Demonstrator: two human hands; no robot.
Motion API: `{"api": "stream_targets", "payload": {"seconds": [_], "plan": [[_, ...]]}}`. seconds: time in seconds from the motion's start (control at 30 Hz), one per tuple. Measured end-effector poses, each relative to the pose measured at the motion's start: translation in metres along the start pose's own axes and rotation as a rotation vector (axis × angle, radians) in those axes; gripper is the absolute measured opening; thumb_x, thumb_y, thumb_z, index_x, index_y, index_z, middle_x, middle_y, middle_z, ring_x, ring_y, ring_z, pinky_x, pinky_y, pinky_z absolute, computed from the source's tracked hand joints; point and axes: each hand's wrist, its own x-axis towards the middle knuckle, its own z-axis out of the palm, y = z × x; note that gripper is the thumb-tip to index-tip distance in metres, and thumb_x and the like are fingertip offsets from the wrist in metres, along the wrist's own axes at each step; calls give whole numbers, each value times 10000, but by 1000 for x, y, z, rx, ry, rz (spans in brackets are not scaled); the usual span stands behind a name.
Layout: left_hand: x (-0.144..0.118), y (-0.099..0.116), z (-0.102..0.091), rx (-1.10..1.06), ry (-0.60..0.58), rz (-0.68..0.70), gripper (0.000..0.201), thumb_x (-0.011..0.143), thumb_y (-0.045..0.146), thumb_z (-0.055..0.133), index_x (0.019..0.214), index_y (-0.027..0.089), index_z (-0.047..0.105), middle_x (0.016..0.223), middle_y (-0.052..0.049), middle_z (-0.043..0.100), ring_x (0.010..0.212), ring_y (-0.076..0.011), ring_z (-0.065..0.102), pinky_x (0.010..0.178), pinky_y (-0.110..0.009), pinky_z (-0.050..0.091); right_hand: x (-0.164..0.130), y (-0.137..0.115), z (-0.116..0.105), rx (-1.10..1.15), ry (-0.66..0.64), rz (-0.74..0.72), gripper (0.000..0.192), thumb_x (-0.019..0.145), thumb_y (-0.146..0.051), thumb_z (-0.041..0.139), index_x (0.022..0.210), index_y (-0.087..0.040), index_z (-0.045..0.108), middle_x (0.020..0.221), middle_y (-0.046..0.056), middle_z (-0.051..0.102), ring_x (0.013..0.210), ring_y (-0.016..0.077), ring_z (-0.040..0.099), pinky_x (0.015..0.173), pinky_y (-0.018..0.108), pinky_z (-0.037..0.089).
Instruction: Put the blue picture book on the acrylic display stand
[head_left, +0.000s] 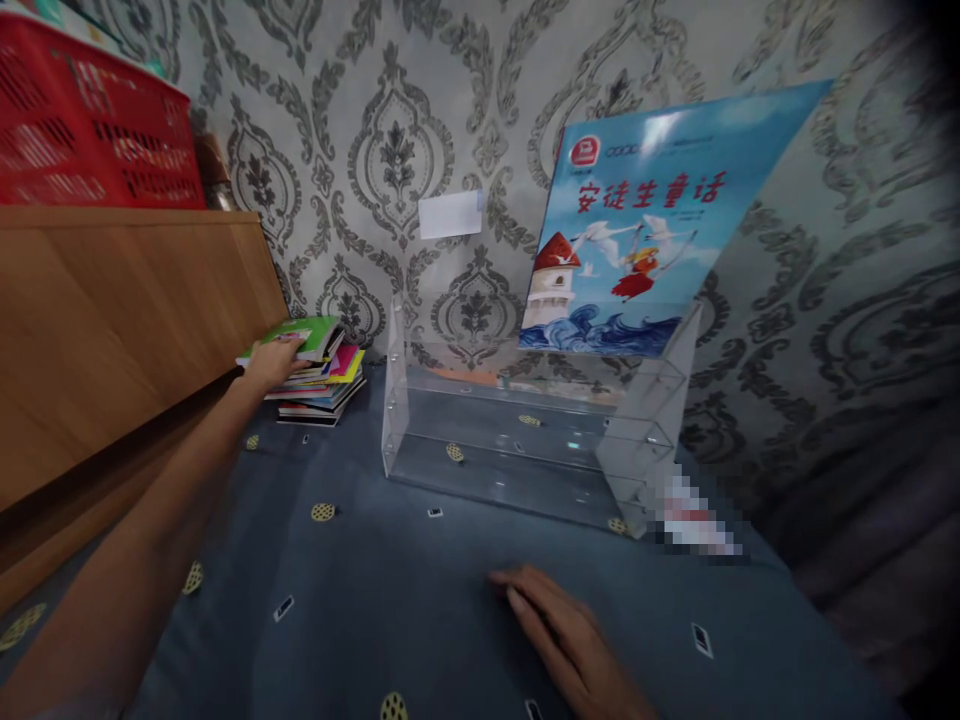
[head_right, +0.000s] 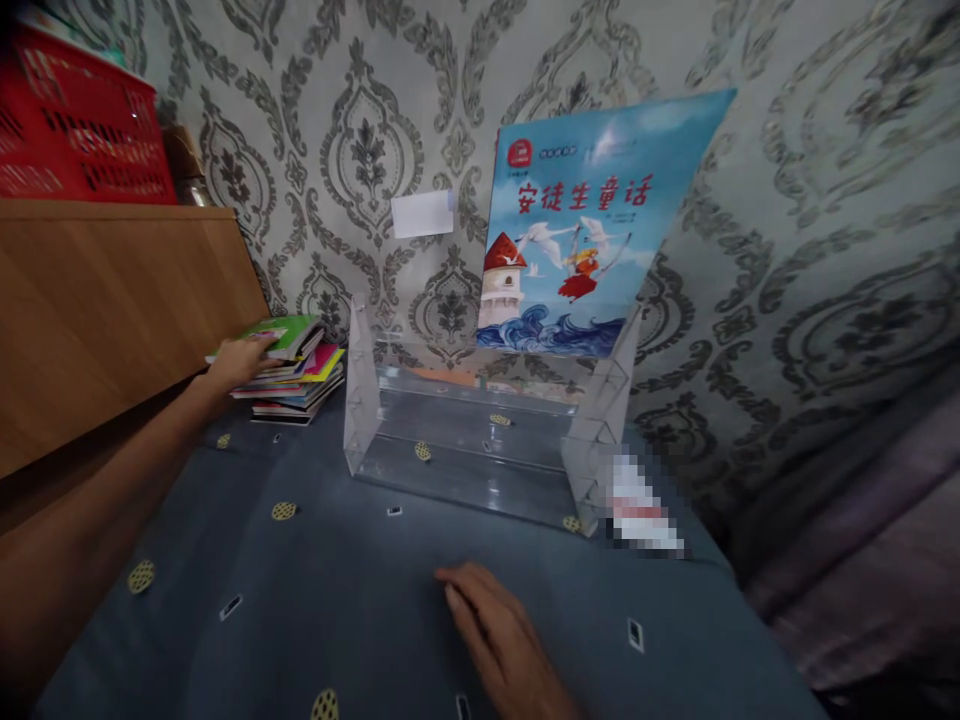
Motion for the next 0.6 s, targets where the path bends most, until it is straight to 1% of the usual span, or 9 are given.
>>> {"api": "stream_targets", "payload": {"seconds": [0.2, 0.3, 0.47, 0.6], "plan": [[-4, -2, -3, 52, 10, 37, 470, 975, 453, 513, 1363, 200, 594, 1304, -153, 689, 1210, -339, 633, 964, -424, 469, 3, -2, 1, 44, 6, -17, 455, 1047, -525, 374, 1125, -251, 729, 1093, 93, 765, 1065, 235, 730, 923, 348, 619], [-10, -1, -5, 68, 25, 48, 438, 997, 426, 463, 1348, 207, 605, 1289, -145, 697, 1188, -332, 648, 948, -416, 480, 4, -5, -1, 47, 6, -25, 456, 1045, -523, 376, 1122, -244, 729, 1092, 97, 764, 1067, 240, 728, 936, 360, 613], [-26, 2, -8, 75, 54, 63, 421, 1007, 351, 424, 1353, 189, 600, 1273, -152, 703, 1181, -319, 654, 955, -411, 483, 5, -12, -4, 50, 5, -23, 442, 1044, -516, 373, 1119, -263, 727, 1098, 91, 763, 1047, 237, 731, 908, 353, 623], [-42, 4, -12, 69, 71, 82, 423, 1006, 334, 425, 1371, 180, 572, 1297, -151, 690, 1191, -301, 650, 979, -399, 476, 3, -10, -2, 35, 2, -11, 458, 1038, -534, 373, 1120, -255, 726, 1115, 96, 758, 1084, 248, 720, 953, 386, 608]]}}
